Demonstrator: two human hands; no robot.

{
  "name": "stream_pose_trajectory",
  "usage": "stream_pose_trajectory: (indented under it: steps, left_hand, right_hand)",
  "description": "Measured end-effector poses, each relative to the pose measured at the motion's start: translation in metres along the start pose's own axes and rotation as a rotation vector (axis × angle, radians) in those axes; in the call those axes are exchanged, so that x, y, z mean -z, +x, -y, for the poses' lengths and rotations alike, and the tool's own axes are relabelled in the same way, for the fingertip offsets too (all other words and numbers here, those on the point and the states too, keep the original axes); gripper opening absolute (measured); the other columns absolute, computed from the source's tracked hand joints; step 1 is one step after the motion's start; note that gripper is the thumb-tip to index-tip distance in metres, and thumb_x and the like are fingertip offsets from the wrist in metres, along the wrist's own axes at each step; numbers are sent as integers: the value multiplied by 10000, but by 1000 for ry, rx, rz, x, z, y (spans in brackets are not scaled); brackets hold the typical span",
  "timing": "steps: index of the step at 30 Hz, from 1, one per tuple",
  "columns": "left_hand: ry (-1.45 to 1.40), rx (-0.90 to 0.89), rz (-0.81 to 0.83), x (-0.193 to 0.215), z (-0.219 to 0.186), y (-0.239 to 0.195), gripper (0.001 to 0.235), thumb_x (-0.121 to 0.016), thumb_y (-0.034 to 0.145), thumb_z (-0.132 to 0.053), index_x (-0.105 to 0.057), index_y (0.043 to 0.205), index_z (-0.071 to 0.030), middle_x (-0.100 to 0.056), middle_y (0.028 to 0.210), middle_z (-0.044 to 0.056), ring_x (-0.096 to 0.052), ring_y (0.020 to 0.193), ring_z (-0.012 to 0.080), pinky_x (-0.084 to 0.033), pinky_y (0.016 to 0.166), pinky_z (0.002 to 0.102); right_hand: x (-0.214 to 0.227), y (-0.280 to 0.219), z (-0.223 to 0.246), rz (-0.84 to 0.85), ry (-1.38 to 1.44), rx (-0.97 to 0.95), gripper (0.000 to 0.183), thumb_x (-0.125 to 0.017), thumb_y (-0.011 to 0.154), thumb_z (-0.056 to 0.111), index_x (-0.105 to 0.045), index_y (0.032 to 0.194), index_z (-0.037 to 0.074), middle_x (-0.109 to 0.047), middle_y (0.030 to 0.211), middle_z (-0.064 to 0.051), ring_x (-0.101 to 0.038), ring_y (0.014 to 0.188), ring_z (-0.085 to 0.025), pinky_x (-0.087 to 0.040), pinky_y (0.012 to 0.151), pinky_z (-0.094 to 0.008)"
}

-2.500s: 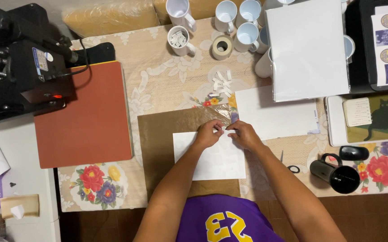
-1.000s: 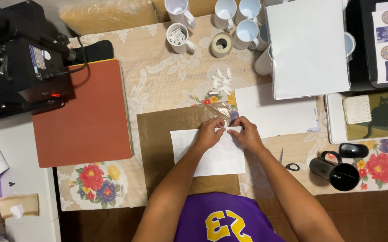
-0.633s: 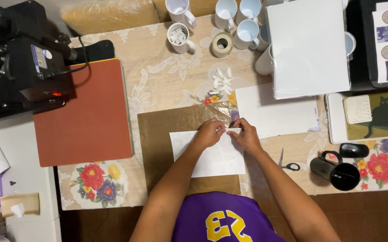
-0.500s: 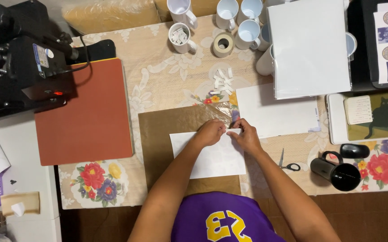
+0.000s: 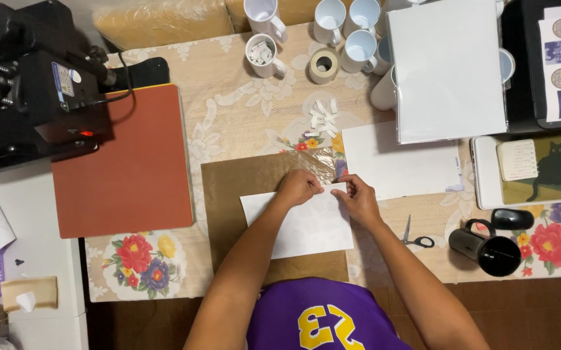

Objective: The person uses scissors to cut small rectangular pieces from a white sheet of paper. They then peel the backing off these pieces and place them onto a larger sheet of paper on the table.

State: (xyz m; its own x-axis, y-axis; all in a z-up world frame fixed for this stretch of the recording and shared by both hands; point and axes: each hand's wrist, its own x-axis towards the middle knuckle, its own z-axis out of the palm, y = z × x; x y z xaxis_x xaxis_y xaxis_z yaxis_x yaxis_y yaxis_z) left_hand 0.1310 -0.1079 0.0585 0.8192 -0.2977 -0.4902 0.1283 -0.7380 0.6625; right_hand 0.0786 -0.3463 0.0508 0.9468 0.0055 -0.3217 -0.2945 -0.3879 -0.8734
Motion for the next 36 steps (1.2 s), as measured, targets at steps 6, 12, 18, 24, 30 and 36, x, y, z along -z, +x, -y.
stream_pose_trajectory:
  steps: [6, 12, 18, 24, 30, 36]
  left_hand:
    - [-37, 56, 52, 7, -5, -3, 200, -845, 953, -372, -908, 1123, -289, -879, 1111, 1, -804, 1210, 309, -661, 993, 467]
    - [-18, 67, 41, 28, -33, -21, 197, -831, 968, -358, -916, 1102, -241, -889, 1085, 44, -813, 1193, 332, -661, 984, 478]
    - [-22, 22, 18, 36, -41, -31, 176, -825, 944, -353, -919, 1034, -234, -885, 1029, 46, -818, 1145, 347, -656, 962, 476]
    - [-62, -4, 33, 70, -79, -66, 188, -775, 929, -331, -919, 999, -233, -883, 1007, 61, -816, 1119, 366, -650, 967, 496]
    - [-252, -23, -63, 105, -105, -108, 196, -787, 916, -287, -911, 1032, -190, -860, 888, 49, -815, 863, 235, -651, 821, 395]
    - [-483, 20, -381, 120, -116, -143, 189, -869, 954, -320, -912, 1094, -200, -879, 913, 30, -813, 834, 128, -665, 784, 319]
  right_hand:
    - [0, -1, -13, -8, 137, -4, 341, -917, 965, 53, -806, 1277, 135, -853, 957, -101, -752, 830, -143, -610, 804, -302]
    - [1, -6, 2, -20, 153, 14, 331, -940, 945, 45, -837, 1246, 135, -852, 948, -87, -738, 817, -114, -607, 791, -274]
    - [6, -7, 20, -45, 228, -8, 162, -925, 990, 103, -887, 1144, 133, -823, 933, -32, -683, 821, -48, -582, 797, -214]
    - [23, -21, 58, -20, 285, -10, 135, -849, 1060, 103, -894, 1186, 114, -787, 833, -43, -662, 763, -74, -577, 754, -245]
    - [59, -42, 91, 105, 428, 25, 309, -693, 1144, 118, -788, 1434, 63, -795, 889, -58, -715, 860, -123, -615, 875, -316]
    - [123, -73, 137, 248, 185, 79, 346, -956, 854, 47, -859, 1182, 0, -819, 845, -89, -646, 820, -187, -546, 780, -369]
